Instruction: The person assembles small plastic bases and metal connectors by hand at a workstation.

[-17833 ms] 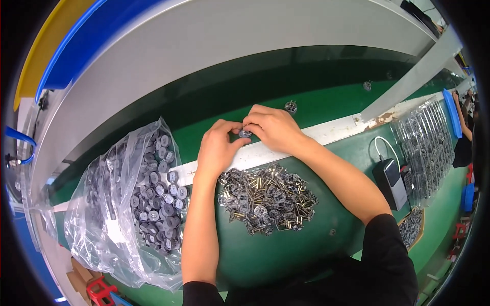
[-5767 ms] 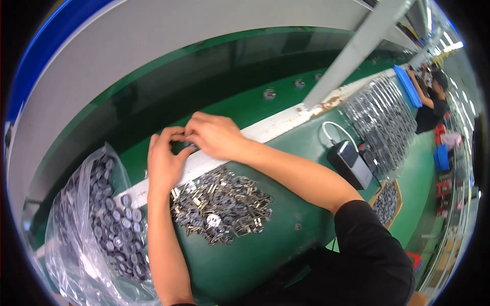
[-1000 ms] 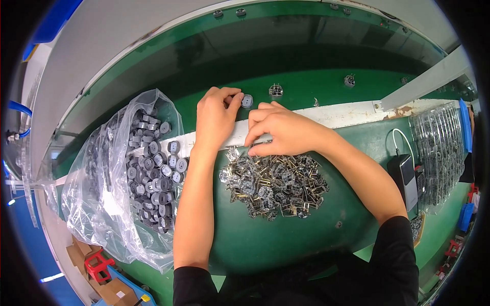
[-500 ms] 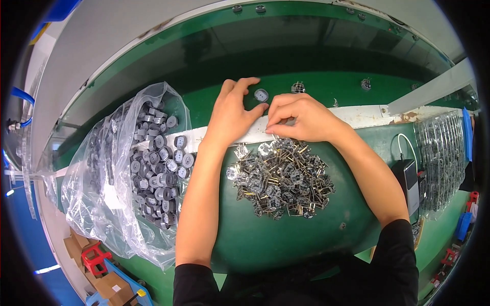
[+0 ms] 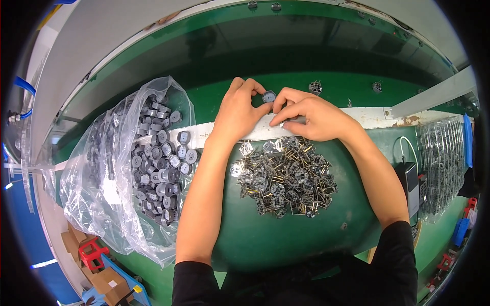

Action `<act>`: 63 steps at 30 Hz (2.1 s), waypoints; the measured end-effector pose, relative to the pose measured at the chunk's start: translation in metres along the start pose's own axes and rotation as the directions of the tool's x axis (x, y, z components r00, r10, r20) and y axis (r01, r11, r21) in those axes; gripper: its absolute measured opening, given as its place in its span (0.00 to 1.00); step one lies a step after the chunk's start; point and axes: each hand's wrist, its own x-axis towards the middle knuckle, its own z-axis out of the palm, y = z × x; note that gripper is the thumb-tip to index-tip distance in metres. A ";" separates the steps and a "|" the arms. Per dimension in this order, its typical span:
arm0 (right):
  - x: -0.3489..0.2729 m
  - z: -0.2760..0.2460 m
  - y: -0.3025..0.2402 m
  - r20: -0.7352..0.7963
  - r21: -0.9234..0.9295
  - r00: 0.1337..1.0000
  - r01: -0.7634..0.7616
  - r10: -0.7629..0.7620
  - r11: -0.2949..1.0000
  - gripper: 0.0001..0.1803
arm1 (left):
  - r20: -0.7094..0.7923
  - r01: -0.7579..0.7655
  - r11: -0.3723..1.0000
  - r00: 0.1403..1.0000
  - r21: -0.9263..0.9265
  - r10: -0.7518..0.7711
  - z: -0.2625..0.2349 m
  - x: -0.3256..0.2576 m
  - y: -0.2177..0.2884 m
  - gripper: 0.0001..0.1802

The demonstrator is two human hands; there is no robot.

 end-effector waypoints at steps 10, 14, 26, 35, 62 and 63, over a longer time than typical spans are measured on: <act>0.016 0.007 0.005 -0.495 -0.007 0.847 -0.226 0.193 0.974 0.06 | -0.022 -0.071 0.997 0.997 -0.025 0.070 0.006 0.001 0.001 0.20; 0.022 0.013 0.008 -0.506 -0.153 0.856 -0.214 0.109 0.965 0.06 | -0.042 -0.109 0.994 0.993 -0.019 0.108 0.006 0.002 0.001 0.20; 0.026 0.015 0.007 -0.444 -0.335 0.891 -0.264 0.095 0.904 0.06 | 0.004 -0.052 0.998 0.999 0.026 0.052 0.007 0.002 0.004 0.19; 0.019 0.016 0.021 -0.619 -0.503 0.773 -0.255 -0.138 0.826 0.07 | -0.170 0.038 0.957 0.985 0.288 0.012 -0.051 0.007 -0.005 0.11; 0.021 0.017 0.010 -0.375 0.344 0.922 0.042 0.096 0.938 0.12 | 0.292 0.264 0.606 0.955 -0.750 -0.055 -0.053 0.004 -0.002 0.23; 0.021 0.016 0.014 -0.411 0.308 0.911 0.106 0.032 0.945 0.15 | 0.318 0.297 0.595 0.945 -0.747 -0.072 -0.045 0.003 -0.003 0.22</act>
